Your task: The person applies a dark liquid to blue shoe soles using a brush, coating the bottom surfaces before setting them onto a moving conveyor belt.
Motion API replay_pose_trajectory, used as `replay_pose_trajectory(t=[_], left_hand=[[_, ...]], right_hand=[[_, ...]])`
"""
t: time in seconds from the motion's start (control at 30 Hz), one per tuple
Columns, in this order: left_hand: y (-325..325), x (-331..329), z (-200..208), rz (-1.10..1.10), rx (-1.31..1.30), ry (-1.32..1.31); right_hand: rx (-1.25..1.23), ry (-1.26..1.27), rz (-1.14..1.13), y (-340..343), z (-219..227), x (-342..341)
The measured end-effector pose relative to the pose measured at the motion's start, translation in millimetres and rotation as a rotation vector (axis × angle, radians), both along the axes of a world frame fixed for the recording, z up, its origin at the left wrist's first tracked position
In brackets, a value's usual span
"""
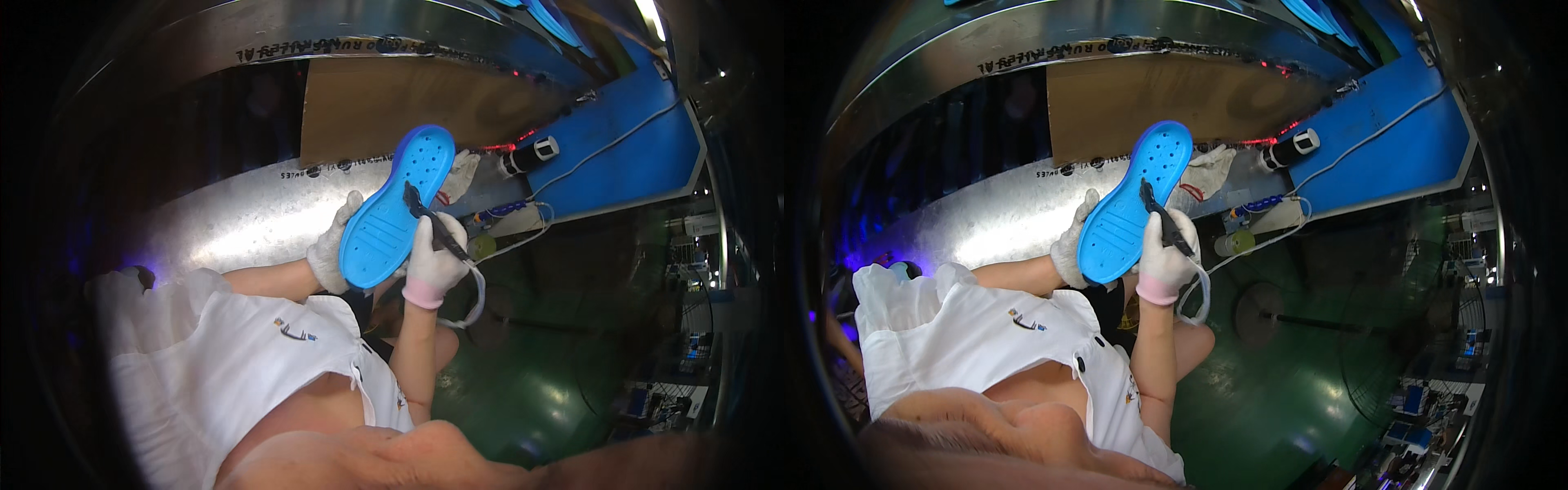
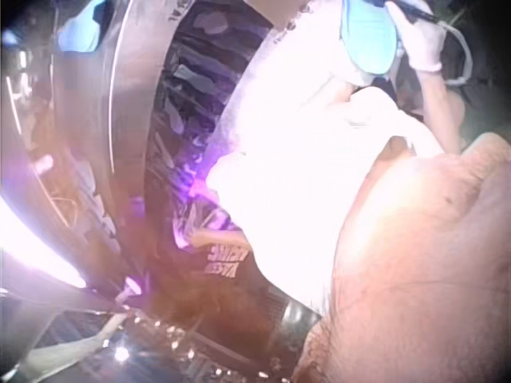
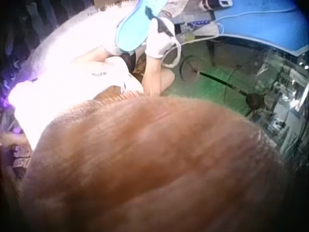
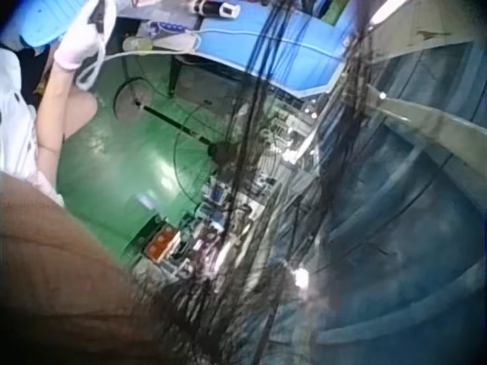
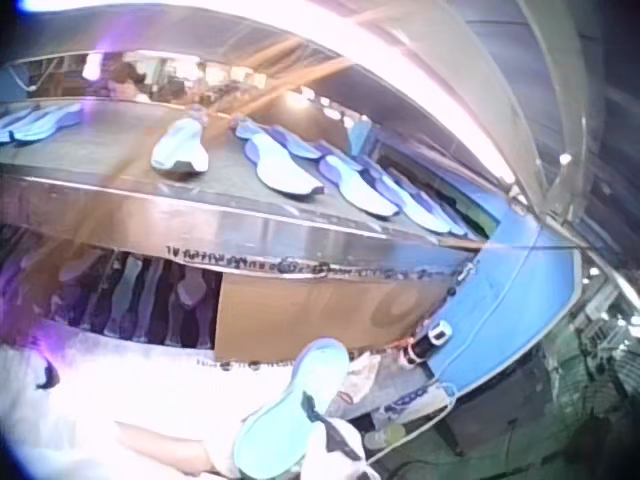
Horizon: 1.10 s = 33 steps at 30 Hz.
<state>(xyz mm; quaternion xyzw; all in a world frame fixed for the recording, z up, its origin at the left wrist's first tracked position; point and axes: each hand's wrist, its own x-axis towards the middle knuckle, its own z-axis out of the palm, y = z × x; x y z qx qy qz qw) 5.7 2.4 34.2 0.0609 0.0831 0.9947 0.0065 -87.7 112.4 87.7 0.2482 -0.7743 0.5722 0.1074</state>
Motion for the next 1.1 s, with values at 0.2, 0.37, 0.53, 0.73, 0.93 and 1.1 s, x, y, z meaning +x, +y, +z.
replay_pose_trajectory(t=[0.2, 0.37, 0.53, 0.73, 0.93, 1.1], left_hand=[[7, -20, -37, 0.294, 0.190, -0.200], [-12, -16, -29, 0.149, 0.022, 0.090], [-10, -35, 0, 0.355, -0.028, -0.187], [-32, -19, 0, 0.081, -0.010, -0.043], [-62, -27, 7, -0.139, -0.146, -0.056], [-89, -25, 2, -0.267, -0.435, -0.215]], right_hand=[[-0.045, 0.033, 0.394, 8, 6, 37], [0.061, 0.403, 0.321, 8, -4, 37], [-0.097, -0.001, 0.201, 12, -6, 28], [-0.006, 0.322, 0.418, 11, 0, 63], [0.203, 0.599, 0.477, 28, -3, 38], [0.043, 0.144, 0.683, 28, 7, 24]])
